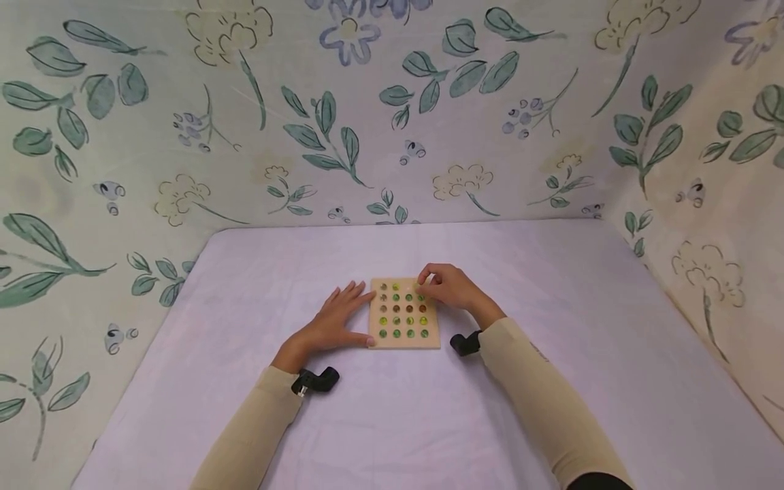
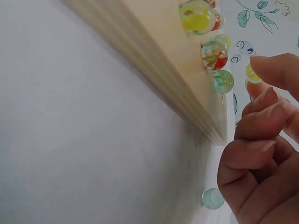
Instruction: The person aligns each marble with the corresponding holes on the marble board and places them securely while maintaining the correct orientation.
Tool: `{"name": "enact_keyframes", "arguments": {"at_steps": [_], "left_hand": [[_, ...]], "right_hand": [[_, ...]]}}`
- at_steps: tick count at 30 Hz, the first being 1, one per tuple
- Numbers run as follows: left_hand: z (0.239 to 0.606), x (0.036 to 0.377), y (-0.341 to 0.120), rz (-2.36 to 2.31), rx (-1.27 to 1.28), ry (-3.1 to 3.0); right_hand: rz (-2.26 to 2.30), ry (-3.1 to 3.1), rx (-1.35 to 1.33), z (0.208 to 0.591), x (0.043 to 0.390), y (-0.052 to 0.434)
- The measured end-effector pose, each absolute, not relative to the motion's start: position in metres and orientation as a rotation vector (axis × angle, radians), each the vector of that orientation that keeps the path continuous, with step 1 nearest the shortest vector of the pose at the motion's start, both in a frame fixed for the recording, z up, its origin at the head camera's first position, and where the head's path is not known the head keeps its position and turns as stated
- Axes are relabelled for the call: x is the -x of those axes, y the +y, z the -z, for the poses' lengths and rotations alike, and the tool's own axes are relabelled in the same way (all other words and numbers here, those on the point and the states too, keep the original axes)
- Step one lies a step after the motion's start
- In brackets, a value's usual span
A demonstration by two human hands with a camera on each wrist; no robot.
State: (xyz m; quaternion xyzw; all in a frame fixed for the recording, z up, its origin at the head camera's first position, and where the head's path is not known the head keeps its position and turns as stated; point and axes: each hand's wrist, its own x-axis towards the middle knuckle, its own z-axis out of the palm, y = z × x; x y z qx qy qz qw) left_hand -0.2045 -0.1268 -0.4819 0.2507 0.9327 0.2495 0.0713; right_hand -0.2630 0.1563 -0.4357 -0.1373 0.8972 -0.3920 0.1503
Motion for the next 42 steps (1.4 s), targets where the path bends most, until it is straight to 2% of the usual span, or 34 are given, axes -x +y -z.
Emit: {"name": "enact_keyframes", "arguments": {"at_steps": [42], "left_hand": [[0.480,0.205,-0.126,-0.720,-0.708,2.782]], "right_hand": [[0.981,2.648,0.421,0.443,0.275,0.141]]}}
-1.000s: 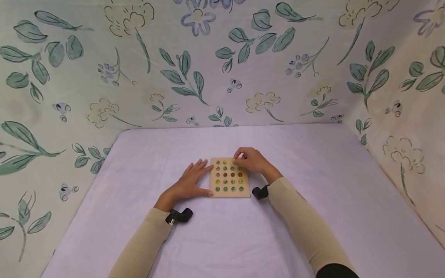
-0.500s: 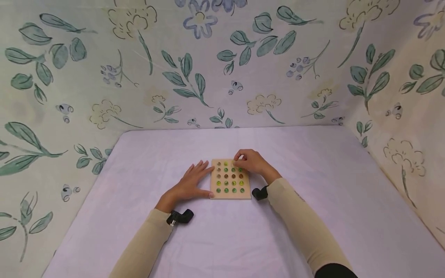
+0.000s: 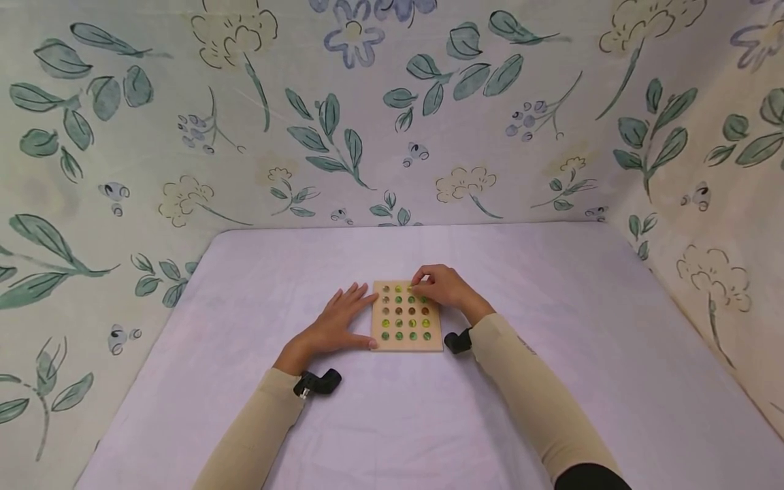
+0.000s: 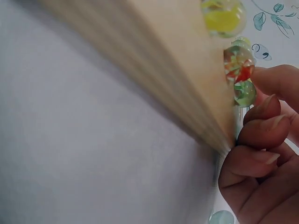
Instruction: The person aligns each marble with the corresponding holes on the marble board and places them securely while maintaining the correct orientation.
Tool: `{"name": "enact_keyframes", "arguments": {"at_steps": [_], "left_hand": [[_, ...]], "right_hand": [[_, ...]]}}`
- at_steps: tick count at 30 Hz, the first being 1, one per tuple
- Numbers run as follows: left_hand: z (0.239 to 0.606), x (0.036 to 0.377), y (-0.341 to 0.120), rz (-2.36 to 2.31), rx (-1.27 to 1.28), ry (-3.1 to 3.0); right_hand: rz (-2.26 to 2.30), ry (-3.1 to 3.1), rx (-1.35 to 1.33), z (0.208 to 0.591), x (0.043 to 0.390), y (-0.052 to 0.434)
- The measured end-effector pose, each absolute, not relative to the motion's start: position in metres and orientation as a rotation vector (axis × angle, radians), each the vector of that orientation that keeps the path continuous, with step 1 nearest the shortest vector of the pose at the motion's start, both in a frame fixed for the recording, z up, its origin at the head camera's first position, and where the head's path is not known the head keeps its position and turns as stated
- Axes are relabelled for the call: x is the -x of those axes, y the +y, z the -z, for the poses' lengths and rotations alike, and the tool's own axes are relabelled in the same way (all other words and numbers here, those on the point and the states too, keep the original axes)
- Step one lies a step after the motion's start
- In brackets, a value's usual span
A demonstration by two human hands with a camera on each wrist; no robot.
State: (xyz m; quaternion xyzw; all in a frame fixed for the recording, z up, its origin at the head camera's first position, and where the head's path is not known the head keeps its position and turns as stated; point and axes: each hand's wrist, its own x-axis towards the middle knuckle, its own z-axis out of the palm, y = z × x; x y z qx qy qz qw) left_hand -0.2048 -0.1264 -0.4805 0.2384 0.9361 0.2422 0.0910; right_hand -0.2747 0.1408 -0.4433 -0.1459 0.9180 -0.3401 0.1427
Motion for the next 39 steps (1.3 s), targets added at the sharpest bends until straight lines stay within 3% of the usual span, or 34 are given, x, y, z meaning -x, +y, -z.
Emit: {"name": "enact_keyframes", "arguments": {"at_steps": [39], "left_hand": [[0.481,0.204,-0.126,-0.731,-0.741,2.799]], "right_hand": [[0.979,2.673,0.296,0.428,0.274,0.164]]}}
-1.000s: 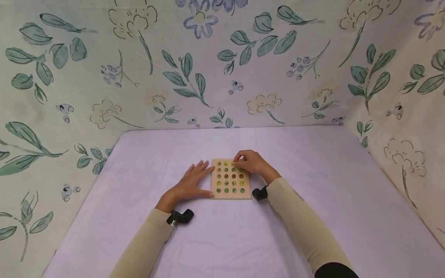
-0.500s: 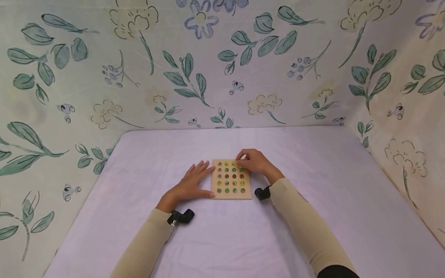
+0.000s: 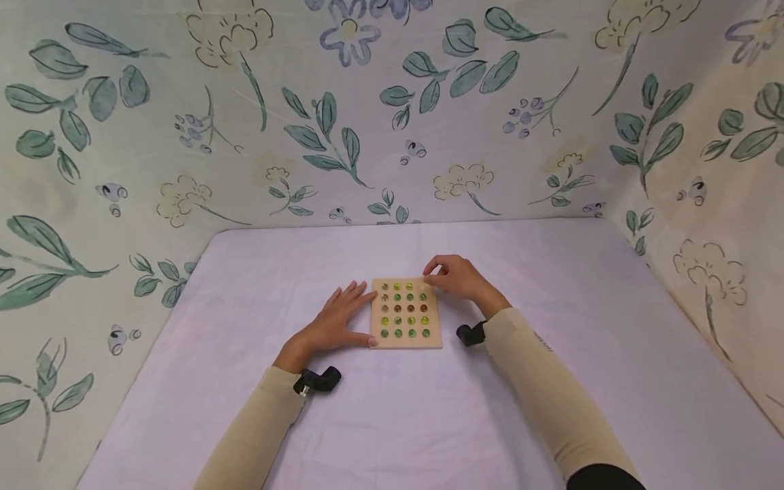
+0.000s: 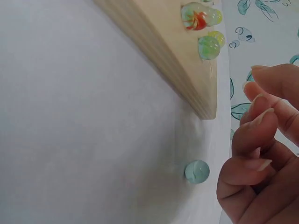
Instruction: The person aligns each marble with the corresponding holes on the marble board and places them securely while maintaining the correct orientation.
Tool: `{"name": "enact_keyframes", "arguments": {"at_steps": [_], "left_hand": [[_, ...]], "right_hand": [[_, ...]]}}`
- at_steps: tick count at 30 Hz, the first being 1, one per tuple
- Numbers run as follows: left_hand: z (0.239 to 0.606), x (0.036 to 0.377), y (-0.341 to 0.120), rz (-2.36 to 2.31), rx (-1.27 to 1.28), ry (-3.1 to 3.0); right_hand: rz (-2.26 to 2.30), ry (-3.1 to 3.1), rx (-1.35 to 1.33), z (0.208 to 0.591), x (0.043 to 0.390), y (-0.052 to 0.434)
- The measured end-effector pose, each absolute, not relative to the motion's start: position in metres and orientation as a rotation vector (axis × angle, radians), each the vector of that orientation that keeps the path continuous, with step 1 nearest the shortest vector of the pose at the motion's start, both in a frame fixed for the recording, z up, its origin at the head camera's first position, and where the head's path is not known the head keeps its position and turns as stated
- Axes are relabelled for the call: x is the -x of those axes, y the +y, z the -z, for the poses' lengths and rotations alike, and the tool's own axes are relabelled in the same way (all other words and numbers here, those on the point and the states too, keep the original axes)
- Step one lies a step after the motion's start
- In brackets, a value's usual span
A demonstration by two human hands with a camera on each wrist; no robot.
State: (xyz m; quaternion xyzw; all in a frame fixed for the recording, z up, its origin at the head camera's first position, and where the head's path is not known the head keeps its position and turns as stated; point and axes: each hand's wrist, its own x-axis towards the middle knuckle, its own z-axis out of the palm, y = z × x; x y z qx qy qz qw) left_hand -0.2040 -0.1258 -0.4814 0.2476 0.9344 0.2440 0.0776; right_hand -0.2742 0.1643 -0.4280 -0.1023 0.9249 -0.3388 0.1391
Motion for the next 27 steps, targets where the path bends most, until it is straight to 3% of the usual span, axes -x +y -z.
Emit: {"name": "enact_keyframes", "arguments": {"at_steps": [27], "left_hand": [[0.480,0.204,-0.128,-0.777,-0.791,2.787]], "right_hand": [[0.998,2.685,0.301,0.431,0.266,0.199]]}}
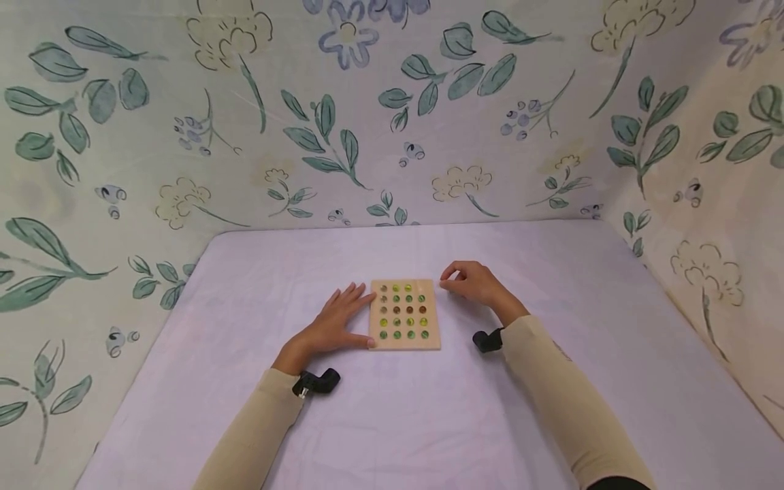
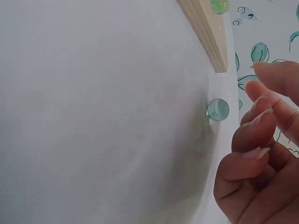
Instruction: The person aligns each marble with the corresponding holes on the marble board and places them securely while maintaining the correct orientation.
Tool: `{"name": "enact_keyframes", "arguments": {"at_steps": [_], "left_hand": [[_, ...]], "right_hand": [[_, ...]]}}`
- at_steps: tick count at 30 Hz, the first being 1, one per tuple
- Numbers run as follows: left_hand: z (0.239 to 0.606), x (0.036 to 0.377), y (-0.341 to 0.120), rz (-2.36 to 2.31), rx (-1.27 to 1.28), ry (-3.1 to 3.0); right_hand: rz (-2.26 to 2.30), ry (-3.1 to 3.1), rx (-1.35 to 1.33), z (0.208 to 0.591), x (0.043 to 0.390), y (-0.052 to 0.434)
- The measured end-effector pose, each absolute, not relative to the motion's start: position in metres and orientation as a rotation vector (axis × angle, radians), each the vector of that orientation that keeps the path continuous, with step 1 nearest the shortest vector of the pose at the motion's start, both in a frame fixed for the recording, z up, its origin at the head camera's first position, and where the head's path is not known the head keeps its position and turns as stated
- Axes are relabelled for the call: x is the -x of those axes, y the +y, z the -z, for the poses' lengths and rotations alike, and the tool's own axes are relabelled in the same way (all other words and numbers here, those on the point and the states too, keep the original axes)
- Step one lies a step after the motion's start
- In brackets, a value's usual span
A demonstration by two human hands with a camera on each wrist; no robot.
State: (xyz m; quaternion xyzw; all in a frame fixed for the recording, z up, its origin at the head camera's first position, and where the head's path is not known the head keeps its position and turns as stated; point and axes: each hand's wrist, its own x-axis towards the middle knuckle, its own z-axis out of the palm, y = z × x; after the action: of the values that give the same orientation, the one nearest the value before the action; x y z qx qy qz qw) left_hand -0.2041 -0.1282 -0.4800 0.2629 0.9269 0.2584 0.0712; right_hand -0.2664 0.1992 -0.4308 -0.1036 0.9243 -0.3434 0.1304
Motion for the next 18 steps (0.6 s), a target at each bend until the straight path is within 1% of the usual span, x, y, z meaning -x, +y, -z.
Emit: {"name": "enact_keyframes", "arguments": {"at_steps": [18], "left_hand": [[0.479,0.203,-0.128,-0.753,-0.786,2.789]], "right_hand": [[0.988,2.686,0.174,0.444,0.264,0.216]]}}
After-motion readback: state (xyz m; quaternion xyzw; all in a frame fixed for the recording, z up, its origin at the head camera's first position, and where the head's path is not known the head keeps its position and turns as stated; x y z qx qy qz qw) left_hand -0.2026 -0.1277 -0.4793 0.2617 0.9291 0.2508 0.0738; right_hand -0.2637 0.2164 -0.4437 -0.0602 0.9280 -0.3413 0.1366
